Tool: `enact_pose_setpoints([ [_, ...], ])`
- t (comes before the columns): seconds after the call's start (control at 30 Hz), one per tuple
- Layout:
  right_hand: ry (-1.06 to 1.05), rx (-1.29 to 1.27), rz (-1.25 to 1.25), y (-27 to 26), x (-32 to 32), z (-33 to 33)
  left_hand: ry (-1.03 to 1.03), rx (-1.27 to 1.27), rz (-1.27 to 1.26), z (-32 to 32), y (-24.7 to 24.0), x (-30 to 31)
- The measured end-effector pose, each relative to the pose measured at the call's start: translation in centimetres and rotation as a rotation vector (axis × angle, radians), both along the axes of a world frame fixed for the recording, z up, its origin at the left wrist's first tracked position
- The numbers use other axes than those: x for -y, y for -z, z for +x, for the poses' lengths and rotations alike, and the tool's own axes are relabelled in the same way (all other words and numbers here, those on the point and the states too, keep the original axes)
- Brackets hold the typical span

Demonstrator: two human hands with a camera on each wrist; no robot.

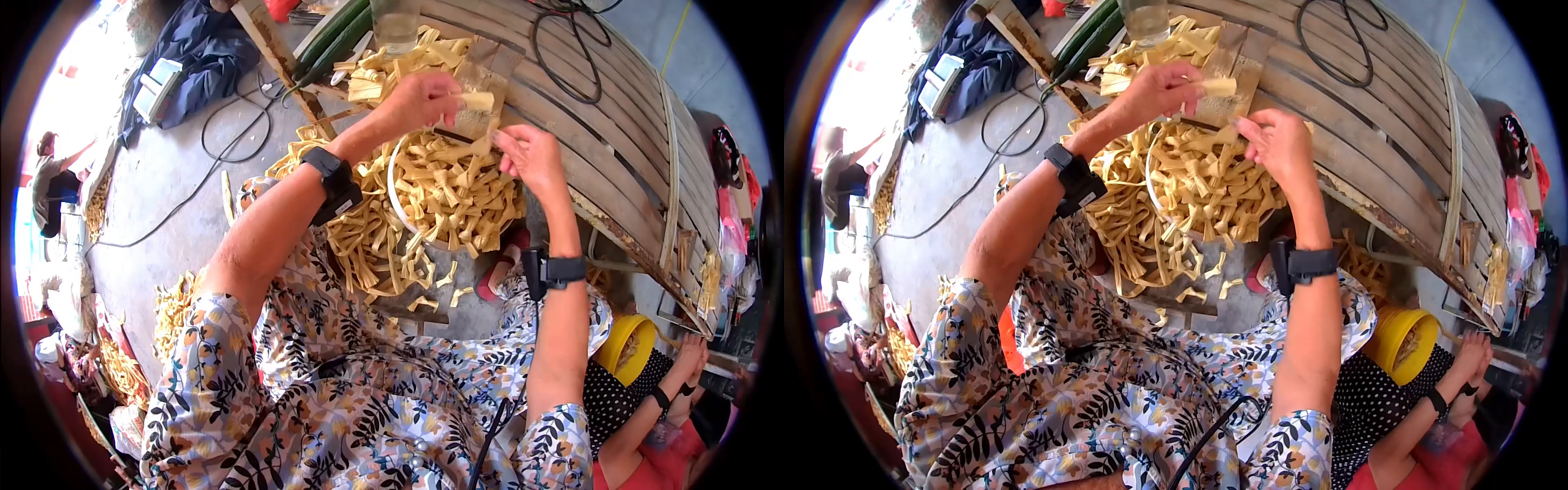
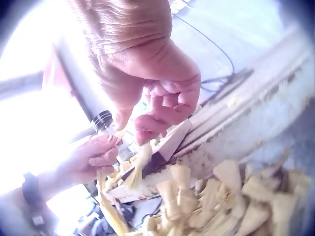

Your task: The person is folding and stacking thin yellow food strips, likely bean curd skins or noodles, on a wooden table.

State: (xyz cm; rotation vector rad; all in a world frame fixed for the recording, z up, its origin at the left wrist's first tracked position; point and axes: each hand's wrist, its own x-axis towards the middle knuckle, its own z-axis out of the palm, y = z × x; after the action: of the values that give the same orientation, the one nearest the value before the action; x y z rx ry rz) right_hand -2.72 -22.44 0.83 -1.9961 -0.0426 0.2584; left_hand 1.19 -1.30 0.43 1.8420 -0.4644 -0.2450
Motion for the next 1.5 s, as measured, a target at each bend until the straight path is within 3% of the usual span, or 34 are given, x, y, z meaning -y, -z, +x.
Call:
enact_pose_setpoints([
  [0.03,0.115,0.025,-0.161,0.2,0.4,-0.5,0.014,0.037,0.026,-0.5,0.3,0.0],
  [0.1,0.142,0.398,-0.393,0.0,1.1,-0.9,0.049,0.109,0.078,-1.4,1.0,0.6],
  [0.17,0.149,0.51,-0.263,-0.4,0.3,-1.4,0.046,0.387,0.187,-2.3,1.4,1.4],
  [0.2,0.092,0.562,-0.262,-0.1,-0.4,-1.5,0.103,0.357,0.21,-3.3,0.8,2.1],
  [0.23,0.039,0.414,-0.307,0.4,-0.9,-1.5,0.16,0.325,0.233,-4.4,0.3,2.7],
  [0.3,0.069,0.046,0.067,2.3,-1.5,-1.4,0.209,0.609,0.11,-5.4,0.6,2.9],
  [0.47,0.106,-0.04,0.059,1.2,0.0,-1.6,0.243,0.254,0.242,-5.2,1.2,0.9],
  [0.5,0.132,-0.016,0.087,0.8,0.9,-1.5,0.25,0.298,0.34,-4.9,1.4,0.3],
  [0.57,0.013,-0.054,0.002,1.2,2.1,-1.5,0.266,0.271,0.252,-4.3,1.7,-0.6],
  [0.6,-0.056,-0.125,-0.025,1.0,2.0,-1.9,0.306,0.191,0.368,-3.6,1.6,-1.1],
  [0.67,-0.169,-0.282,0.0,0.8,0.6,-2.9,0.309,0.206,0.31,-2.7,1.4,-1.8],
  [0.73,-0.438,-0.363,0.29,0.2,-0.9,-3.7,0.37,0.296,0.256,-2.2,0.8,-2.1],
  [0.77,-0.522,-0.349,0.375,-0.9,-1.6,-4.1,0.371,0.198,0.174,-2.2,0.6,-2.0],
  [0.83,-0.491,-0.274,0.583,-1.9,-1.5,-4.2,0.373,0.012,0.009,-2.6,-0.5,-1.5],
  [0.97,-0.576,-0.071,0.934,-4.1,-1.3,-4.0,0.499,-0.522,-0.642,-4.5,-4.1,0.0],
  [1.17,-0.253,0.12,0.526,-4.1,-2.2,-3.7,0.61,-0.85,-0.795,-4.5,0.6,1.3],
  [1.23,-0.181,0.118,0.469,-3.0,-2.9,-4.1,0.757,-0.981,-0.922,-5.3,1.7,1.9],
  [1.27,-0.219,0.231,0.252,-2.4,-2.4,-3.7,0.724,-1.004,-0.861,-5.3,2.3,1.8],
  [1.37,-0.191,0.012,0.033,-2.6,-2.6,-4.1,0.678,-0.989,-0.806,-5.6,2.9,2.1],
  [1.4,-0.201,0.051,0.148,-2.5,-2.8,-4.2,0.669,-0.97,-0.813,-5.7,3.1,2.4],
  [1.5,-0.127,0.743,-0.236,-0.3,-2.4,-3.0,0.191,-0.883,-0.714,-5.7,3.2,3.6],
])
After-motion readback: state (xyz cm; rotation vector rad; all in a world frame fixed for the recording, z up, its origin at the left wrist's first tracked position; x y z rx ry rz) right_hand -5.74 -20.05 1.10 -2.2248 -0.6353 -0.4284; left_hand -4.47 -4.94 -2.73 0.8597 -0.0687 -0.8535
